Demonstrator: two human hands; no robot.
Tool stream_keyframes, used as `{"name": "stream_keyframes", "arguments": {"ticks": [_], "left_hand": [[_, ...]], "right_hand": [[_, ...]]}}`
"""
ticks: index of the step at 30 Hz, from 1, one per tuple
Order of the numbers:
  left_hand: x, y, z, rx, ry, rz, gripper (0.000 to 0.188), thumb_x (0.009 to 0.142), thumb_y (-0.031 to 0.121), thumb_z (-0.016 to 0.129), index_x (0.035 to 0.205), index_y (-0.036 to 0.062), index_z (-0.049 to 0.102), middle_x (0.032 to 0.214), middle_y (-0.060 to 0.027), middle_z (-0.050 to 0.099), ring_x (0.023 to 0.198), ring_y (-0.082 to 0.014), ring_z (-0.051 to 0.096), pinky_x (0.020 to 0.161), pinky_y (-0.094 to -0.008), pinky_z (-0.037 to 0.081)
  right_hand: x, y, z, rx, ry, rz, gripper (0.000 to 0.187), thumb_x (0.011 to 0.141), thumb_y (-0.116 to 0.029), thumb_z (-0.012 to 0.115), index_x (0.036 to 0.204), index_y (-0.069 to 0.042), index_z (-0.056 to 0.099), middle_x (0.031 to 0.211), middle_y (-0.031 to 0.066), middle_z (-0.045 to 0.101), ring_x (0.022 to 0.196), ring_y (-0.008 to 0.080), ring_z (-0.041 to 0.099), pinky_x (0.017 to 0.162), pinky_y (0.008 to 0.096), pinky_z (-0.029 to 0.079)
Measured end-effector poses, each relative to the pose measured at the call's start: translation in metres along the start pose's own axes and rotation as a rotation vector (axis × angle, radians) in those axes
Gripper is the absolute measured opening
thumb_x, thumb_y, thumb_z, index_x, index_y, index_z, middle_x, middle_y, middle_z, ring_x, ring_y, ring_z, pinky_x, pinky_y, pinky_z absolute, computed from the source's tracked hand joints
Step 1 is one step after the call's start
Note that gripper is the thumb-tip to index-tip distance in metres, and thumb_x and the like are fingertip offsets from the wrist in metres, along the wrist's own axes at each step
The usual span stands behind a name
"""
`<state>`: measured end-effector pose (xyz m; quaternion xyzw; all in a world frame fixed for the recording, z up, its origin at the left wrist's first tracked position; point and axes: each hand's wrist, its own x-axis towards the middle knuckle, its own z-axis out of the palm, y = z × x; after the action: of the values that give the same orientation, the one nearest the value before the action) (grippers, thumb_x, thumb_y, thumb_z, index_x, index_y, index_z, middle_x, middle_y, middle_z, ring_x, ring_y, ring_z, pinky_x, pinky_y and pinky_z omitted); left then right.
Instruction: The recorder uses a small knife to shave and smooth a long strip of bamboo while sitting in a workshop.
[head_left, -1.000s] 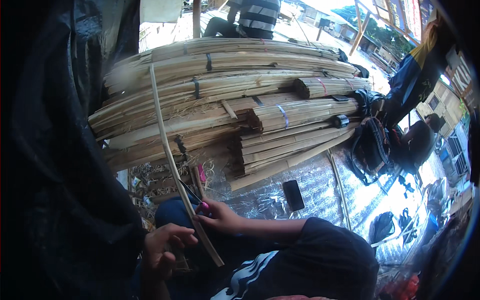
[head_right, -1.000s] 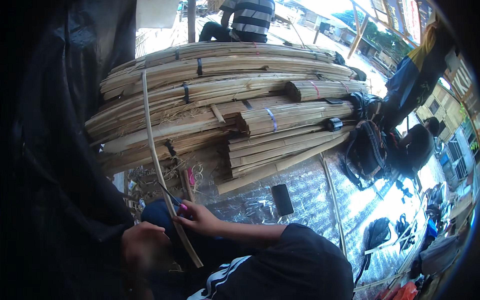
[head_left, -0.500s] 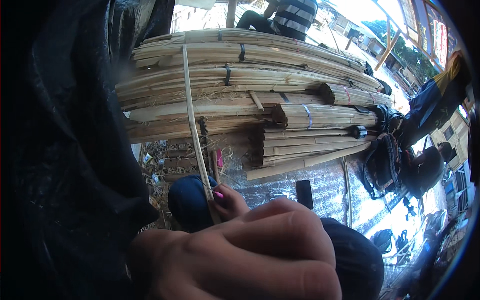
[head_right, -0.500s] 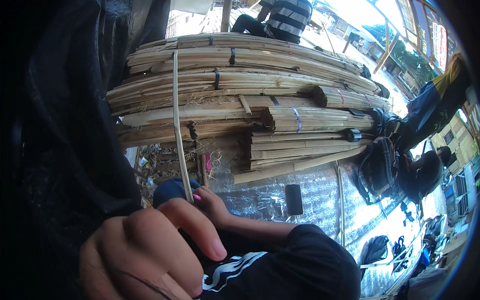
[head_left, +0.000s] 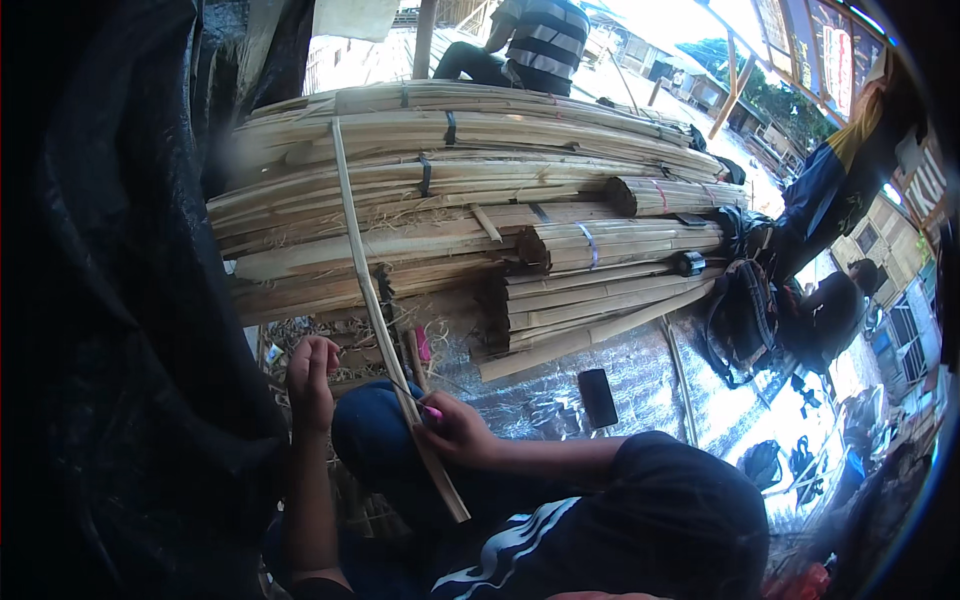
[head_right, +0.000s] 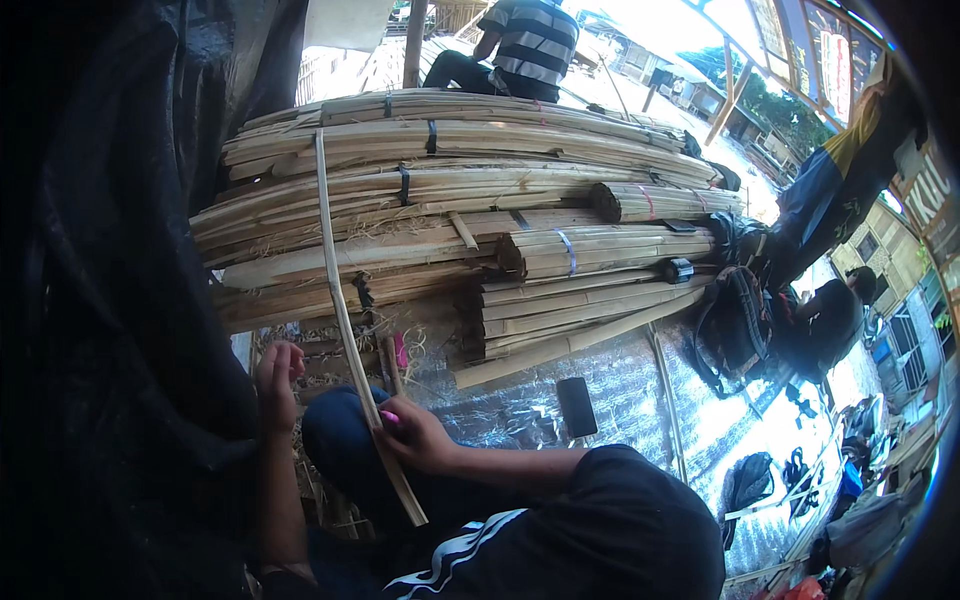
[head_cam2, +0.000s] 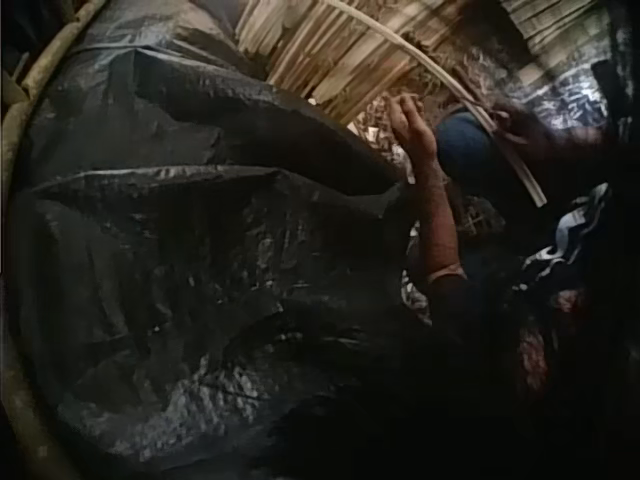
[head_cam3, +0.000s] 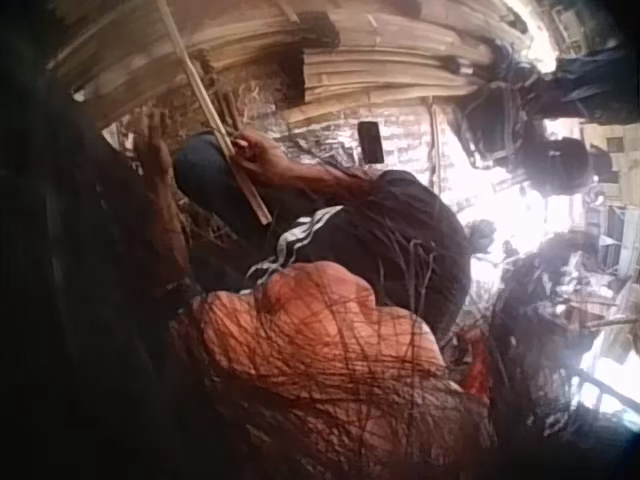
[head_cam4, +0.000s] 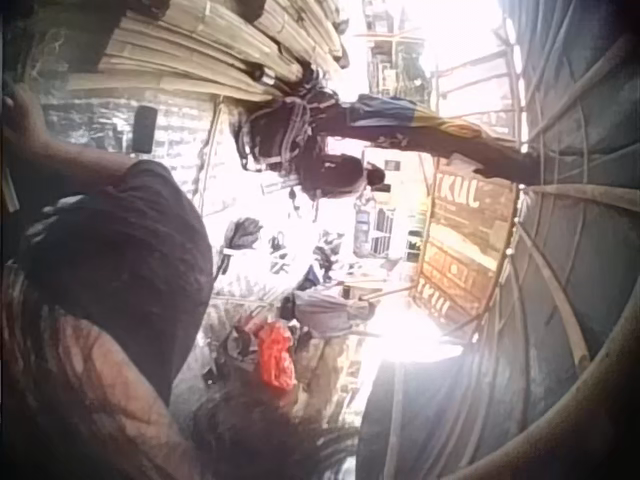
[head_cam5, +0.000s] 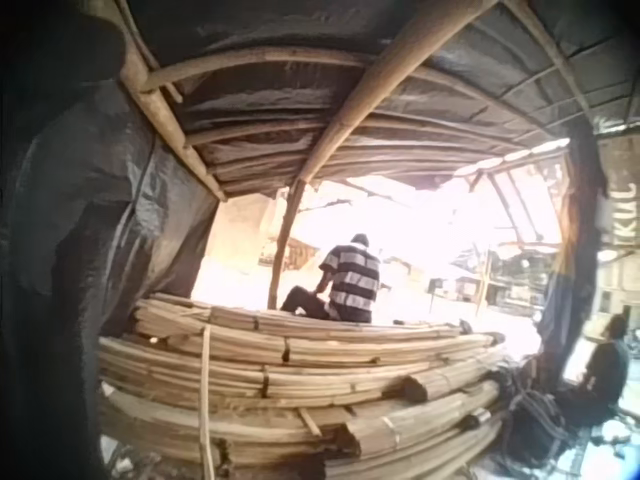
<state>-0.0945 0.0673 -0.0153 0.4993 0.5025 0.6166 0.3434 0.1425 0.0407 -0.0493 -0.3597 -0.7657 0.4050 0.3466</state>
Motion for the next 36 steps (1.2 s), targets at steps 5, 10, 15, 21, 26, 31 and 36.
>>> {"name": "stream_keyframes", "arguments": {"ticks": [5, 10, 15, 21, 26, 31, 36], "left_hand": [[0.008, -0.036, 0.032, 0.291, -0.28, -0.035, 0.028, 0.096, 0.023, 0.05, 0.088, -0.0018, 0.058, 0.077, -0.011, 0.059, 0.072, -0.0191, 0.056, 0.068, -0.0319, 0.043], [0.005, -0.032, 0.02, 0.513, -0.443, -0.006, 0.024, 0.094, 0.018, 0.054, 0.087, -0.0035, 0.061, 0.074, -0.0096, 0.059, 0.072, -0.016, 0.056, 0.065, -0.0291, 0.042], [-0.001, -0.017, 0.031, 0.281, -0.412, -0.142, 0.022, 0.094, 0.017, 0.057, 0.086, -0.0034, 0.06, 0.072, -0.0007, 0.055, 0.068, -0.0066, 0.049, 0.062, -0.0234, 0.039], [-0.018, -0.001, 0.048, 0.357, -0.248, -0.154, 0.021, 0.094, 0.016, 0.056, 0.087, -0.004, 0.06, 0.073, -0.0017, 0.057, 0.069, -0.0069, 0.051, 0.063, -0.0231, 0.041], [-0.02, -0.01, 0.049, 0.36, -0.044, 0.007, 0.021, 0.094, 0.014, 0.052, 0.088, -0.005, 0.06, 0.076, -0.0077, 0.063, 0.072, -0.0119, 0.057, 0.069, -0.0278, 0.045], [-0.021, -0.007, 0.047, 0.341, -0.015, 0.036, 0.022, 0.094, 0.014, 0.051, 0.091, -0.0052, 0.061, 0.077, -0.0105, 0.062, 0.073, -0.0157, 0.059, 0.07, -0.0302, 0.046], [-0.014, -0.004, 0.053, 0.364, 0.027, 0.053, 0.022, 0.096, 0.014, 0.047, 0.094, -0.0045, 0.06, 0.078, -0.0095, 0.061, 0.071, -0.0146, 0.057, 0.067, -0.0286, 0.046]], "right_hand": [[0.004, 0.007, -0.005, 0.049, 0.067, -0.039, 0.024, 0.086, -0.011, 0.064, 0.107, -0.002, 0.054, 0.093, 0.0129, 0.058, 0.085, 0.025, 0.06, 0.074, 0.0308, 0.048], [0.01, -0.001, -0.005, 0.065, 0.031, -0.052, 0.027, 0.084, -0.011, 0.064, 0.108, -0.002, 0.055, 0.097, 0.015, 0.059, 0.091, 0.0294, 0.061, 0.078, 0.0344, 0.048], [0.004, 0.006, -0.01, 0.1, 0.055, -0.155, 0.029, 0.082, -0.012, 0.066, 0.107, -0.001, 0.054, 0.098, 0.0161, 0.06, 0.094, 0.033, 0.06, 0.081, 0.0376, 0.047], [0.001, 0.006, -0.014, 0.152, 0.033, -0.192, 0.03, 0.083, -0.013, 0.065, 0.107, -0.001, 0.053, 0.1, 0.0162, 0.059, 0.095, 0.0323, 0.059, 0.08, 0.0379, 0.047], [-0.001, 0.002, -0.016, 0.151, 0.024, -0.231, 0.03, 0.084, -0.019, 0.066, 0.103, 0.0, 0.053, 0.098, 0.0154, 0.059, 0.093, 0.0328, 0.059, 0.079, 0.0379, 0.046], [-0.007, 0.0, -0.019, 0.187, -0.013, -0.339, 0.024, 0.084, -0.019, 0.066, 0.095, -0.002, 0.054, 0.087, 0.0152, 0.055, 0.082, 0.0311, 0.055, 0.07, 0.0359, 0.044], [-0.019, -0.027, -0.005, 0.53, -0.143, -0.06, 0.016, 0.09, -0.013, 0.062, 0.097, -0.005, 0.049, 0.085, 0.0055, 0.052, 0.075, 0.0158, 0.052, 0.068, 0.0276, 0.043]]}}
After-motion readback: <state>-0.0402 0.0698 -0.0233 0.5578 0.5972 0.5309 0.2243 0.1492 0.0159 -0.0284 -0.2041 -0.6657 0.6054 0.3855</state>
